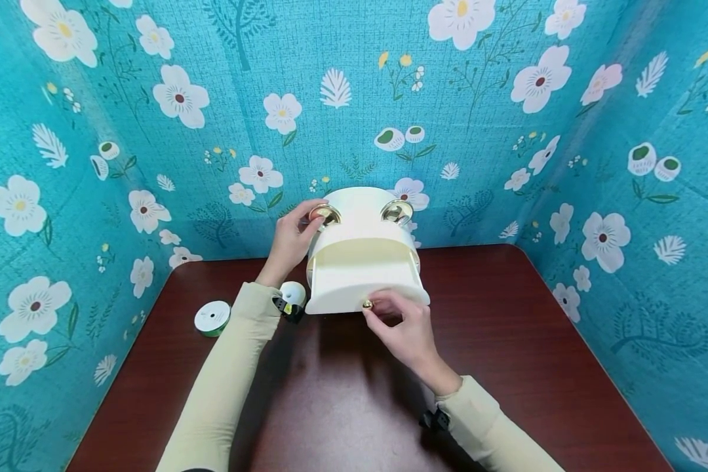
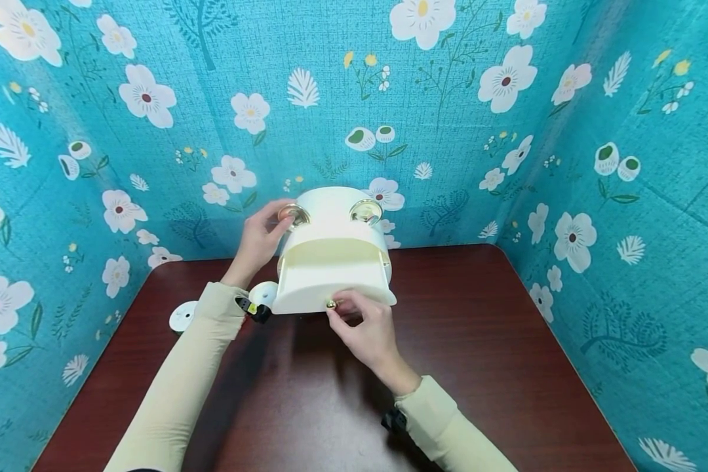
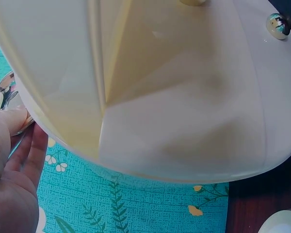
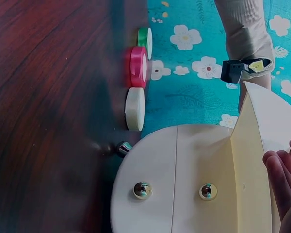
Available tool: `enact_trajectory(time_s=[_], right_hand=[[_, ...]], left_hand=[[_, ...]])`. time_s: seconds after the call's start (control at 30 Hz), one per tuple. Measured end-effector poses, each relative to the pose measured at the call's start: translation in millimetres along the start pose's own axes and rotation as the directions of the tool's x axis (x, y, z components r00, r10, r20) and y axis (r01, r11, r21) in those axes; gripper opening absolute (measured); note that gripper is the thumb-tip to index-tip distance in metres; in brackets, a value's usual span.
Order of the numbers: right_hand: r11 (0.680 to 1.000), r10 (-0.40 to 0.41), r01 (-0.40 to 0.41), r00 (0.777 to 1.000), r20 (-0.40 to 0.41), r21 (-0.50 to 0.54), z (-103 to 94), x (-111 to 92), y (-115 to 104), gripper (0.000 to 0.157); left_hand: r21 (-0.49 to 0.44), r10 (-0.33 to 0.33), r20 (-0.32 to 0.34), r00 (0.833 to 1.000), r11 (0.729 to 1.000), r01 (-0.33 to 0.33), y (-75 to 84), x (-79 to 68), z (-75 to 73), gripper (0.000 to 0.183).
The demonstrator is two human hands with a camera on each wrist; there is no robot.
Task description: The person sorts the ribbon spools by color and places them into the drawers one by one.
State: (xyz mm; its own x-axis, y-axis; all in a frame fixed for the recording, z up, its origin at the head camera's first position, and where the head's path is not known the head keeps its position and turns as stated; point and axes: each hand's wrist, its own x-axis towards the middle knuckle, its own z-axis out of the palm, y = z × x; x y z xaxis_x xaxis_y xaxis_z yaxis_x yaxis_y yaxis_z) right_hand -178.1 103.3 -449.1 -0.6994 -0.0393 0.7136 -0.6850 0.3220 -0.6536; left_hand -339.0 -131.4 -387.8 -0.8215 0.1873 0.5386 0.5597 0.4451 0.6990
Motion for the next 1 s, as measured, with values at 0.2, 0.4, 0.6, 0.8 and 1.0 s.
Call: enact_trajectory(time_s=[0.2,0.4,0.6,0.8,1.0], right_hand=[[1.000,-0.007,0.007,1.000,0.014,-0.002,-1.6,-2.3,-1.2,0.021],[1.000,-0.004,0.004,1.000,0.016,-0.005,-1.7,-3.9,-3.2,0.021],[1.000,-0.011,0.011,1.000,0.016,-0.004,-2.0,-4.5,-3.9,0.021],[1.000,-0.011,0.011,1.000,0.020,0.003,-3.0,-4.4,-4.5,0.020],[1.000,-0.015,0.015,1.000,0.018,0.015,-2.1,-5.0,-3.1,0.021]], left_hand=[[-0.005,-0.005,-0.001,1.000,1.000,0.005,-0.3,-0.3,0.5,0.035],[-0.004,-0.012,-0.006,1.000,1.000,0.012,-1.8,0.3,1.4,0.034],[-0.014,-0.018,-0.006,1.000,1.000,0.018,-2.3,1.0,1.4,0.034],[-0.020,-0.015,-0.010,1.000,1.000,0.015,-3.0,1.6,2.2,0.034],[-0.026,-0.016,-0.019,1.000,1.000,0.016,-3.3,0.5,3.0,0.035]])
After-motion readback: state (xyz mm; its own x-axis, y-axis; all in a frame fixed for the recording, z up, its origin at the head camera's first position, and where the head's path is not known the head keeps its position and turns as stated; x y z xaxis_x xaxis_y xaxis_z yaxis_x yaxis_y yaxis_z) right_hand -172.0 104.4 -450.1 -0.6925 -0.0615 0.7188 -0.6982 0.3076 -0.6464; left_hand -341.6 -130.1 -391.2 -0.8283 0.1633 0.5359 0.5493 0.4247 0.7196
